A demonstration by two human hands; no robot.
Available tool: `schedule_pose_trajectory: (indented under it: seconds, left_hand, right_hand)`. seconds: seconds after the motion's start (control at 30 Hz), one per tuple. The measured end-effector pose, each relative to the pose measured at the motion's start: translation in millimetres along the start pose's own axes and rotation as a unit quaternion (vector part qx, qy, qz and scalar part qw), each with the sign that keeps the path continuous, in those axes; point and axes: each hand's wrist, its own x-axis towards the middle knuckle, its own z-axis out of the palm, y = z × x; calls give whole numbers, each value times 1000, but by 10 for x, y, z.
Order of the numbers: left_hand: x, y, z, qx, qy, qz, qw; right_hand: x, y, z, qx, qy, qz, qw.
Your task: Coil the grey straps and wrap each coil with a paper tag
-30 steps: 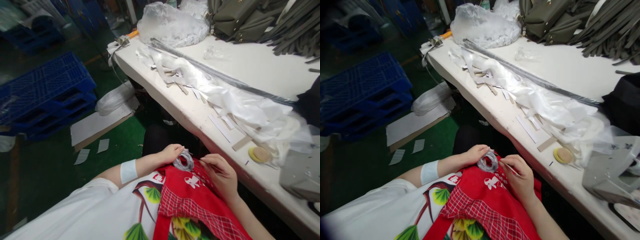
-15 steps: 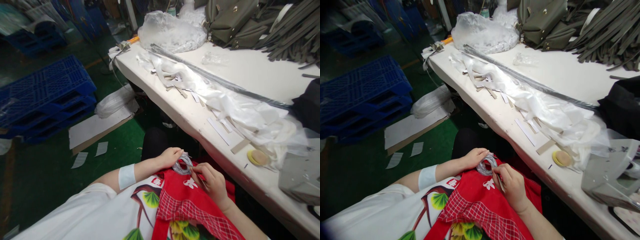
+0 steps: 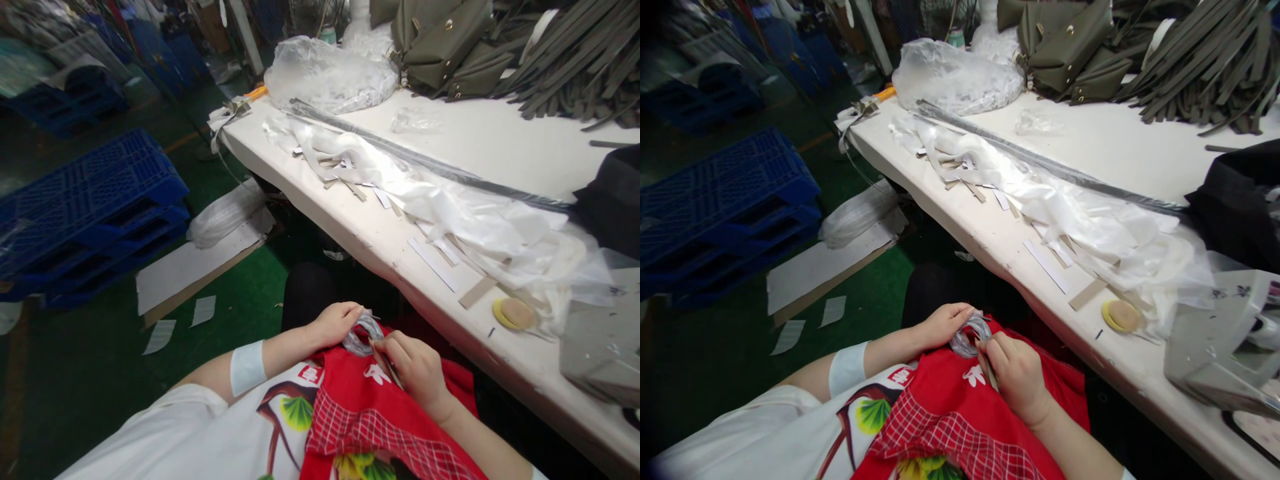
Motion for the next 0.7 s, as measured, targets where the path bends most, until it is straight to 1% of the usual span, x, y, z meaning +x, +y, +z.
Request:
schedule_pose_trajectory:
  seconds: [0.1, 0.17, 0.23, 0.33, 0.47, 0.5, 0.6, 0.67, 0.7]
  left_hand:
    - [-28, 44, -10, 8, -4, 2, 1000]
    - [-42, 74, -2, 6, -5, 7, 1000]
    - [-44, 86, 14, -19, 2, 5, 1000]
    - [-25, 65, 32, -64, 9, -9, 998]
    - [-6, 19, 15, -68, -1, -14, 998]
    - [-8, 14, 9, -69, -4, -15, 997]
    - [-28, 18, 1, -128, -43, -51, 990]
    - [-38, 36, 4, -167, -64, -70, 981]
    - [-40, 48, 6, -169, -64, -66, 981]
  right_hand:
    - [33, -23, 24, -36, -27, -9, 999]
    - [65, -26, 65, -52, -51, 3, 997]
    - [98, -13, 116, -52, -66, 24, 996]
    - [129, 23, 161, -16, -78, 67, 995]
    - [110, 72, 97, 112, -86, 120, 983]
    - [94, 80, 68, 130, -86, 130, 979]
    - [36, 91, 3, 121, -87, 139, 979]
    - [13, 88, -2, 106, -99, 124, 982]
    - [12, 85, 6, 101, -104, 114, 983]
